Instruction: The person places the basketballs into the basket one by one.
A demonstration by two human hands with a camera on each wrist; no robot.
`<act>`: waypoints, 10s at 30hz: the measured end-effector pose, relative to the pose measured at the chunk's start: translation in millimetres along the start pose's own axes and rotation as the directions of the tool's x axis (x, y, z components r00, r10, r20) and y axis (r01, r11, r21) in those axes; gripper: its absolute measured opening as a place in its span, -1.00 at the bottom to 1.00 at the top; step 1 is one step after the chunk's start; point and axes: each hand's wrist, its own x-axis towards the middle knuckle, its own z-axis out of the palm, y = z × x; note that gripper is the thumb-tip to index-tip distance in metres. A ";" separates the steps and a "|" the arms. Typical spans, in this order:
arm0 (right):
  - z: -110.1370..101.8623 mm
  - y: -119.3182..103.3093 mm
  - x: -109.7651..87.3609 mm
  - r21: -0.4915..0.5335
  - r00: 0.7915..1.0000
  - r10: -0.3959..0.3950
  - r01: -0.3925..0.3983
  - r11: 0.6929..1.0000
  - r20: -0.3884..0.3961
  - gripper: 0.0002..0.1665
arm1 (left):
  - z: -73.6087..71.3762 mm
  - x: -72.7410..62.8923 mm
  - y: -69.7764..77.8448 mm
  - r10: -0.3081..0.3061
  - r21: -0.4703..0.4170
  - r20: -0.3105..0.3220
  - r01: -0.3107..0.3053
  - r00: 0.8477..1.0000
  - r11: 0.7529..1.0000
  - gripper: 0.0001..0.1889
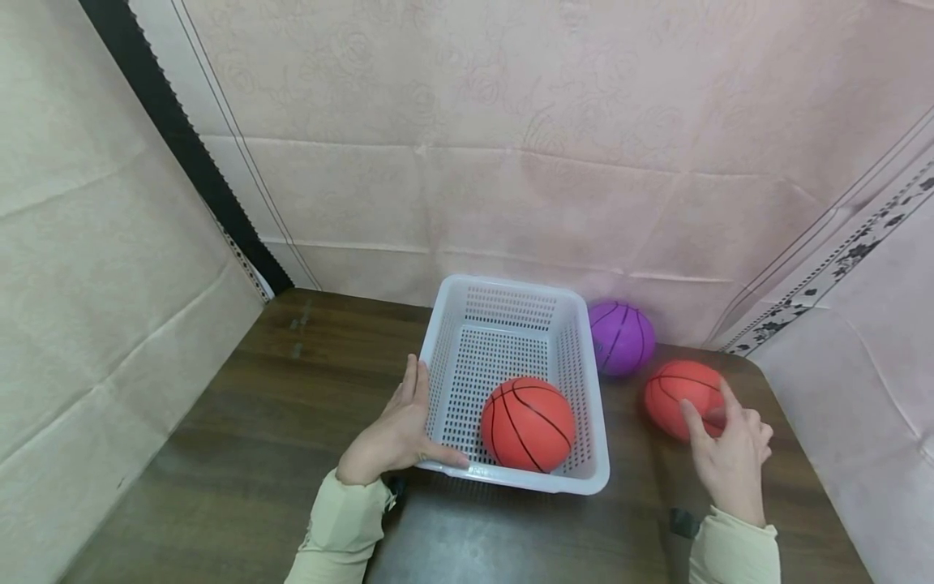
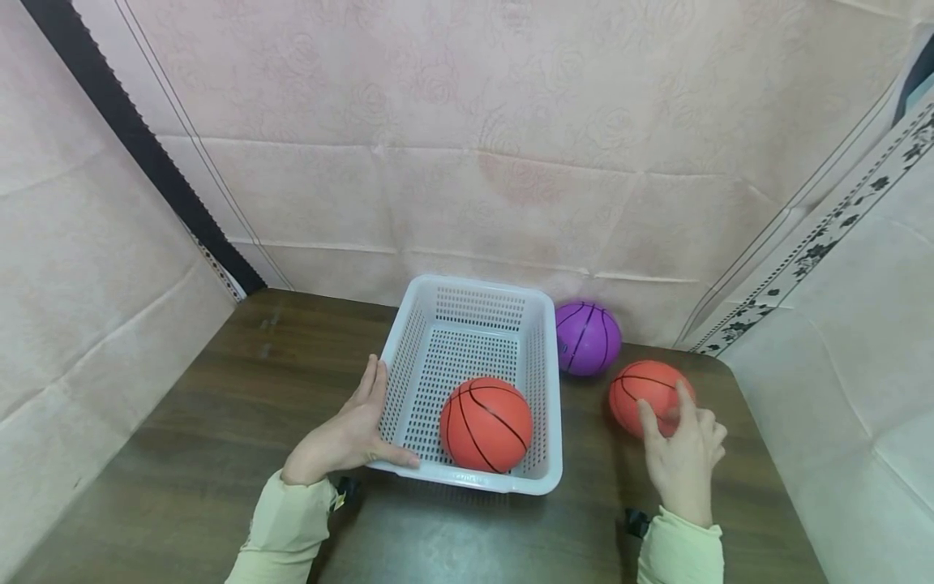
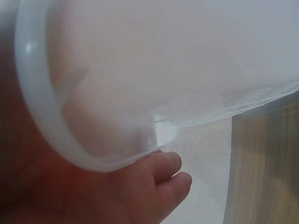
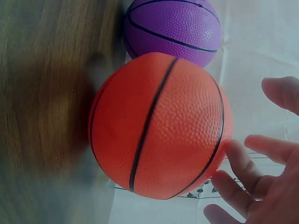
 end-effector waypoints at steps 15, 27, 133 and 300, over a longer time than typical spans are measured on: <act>2.7 0.7 -1.7 0.043 0.986 0.020 -0.013 0.999 -0.168 -0.46 | -0.9 -1.2 1.5 -0.006 0.013 0.001 0.006 1.000 1.000 0.61; 5.6 1.9 -2.5 0.054 0.992 0.063 -0.057 0.997 -0.114 -0.43 | -0.2 -0.7 1.8 -0.011 0.013 -0.001 0.011 1.000 1.000 0.61; -56.0 -68.1 -32.3 0.143 0.985 -0.174 0.170 0.975 0.014 0.37 | -0.3 -0.8 1.1 -0.007 -0.004 0.001 0.007 1.000 1.000 0.63; 17.6 -101.2 -36.9 0.218 0.884 -0.380 0.328 0.919 0.271 -0.14 | -4.7 0.9 2.4 0.010 0.014 -0.005 -0.010 1.000 1.000 0.58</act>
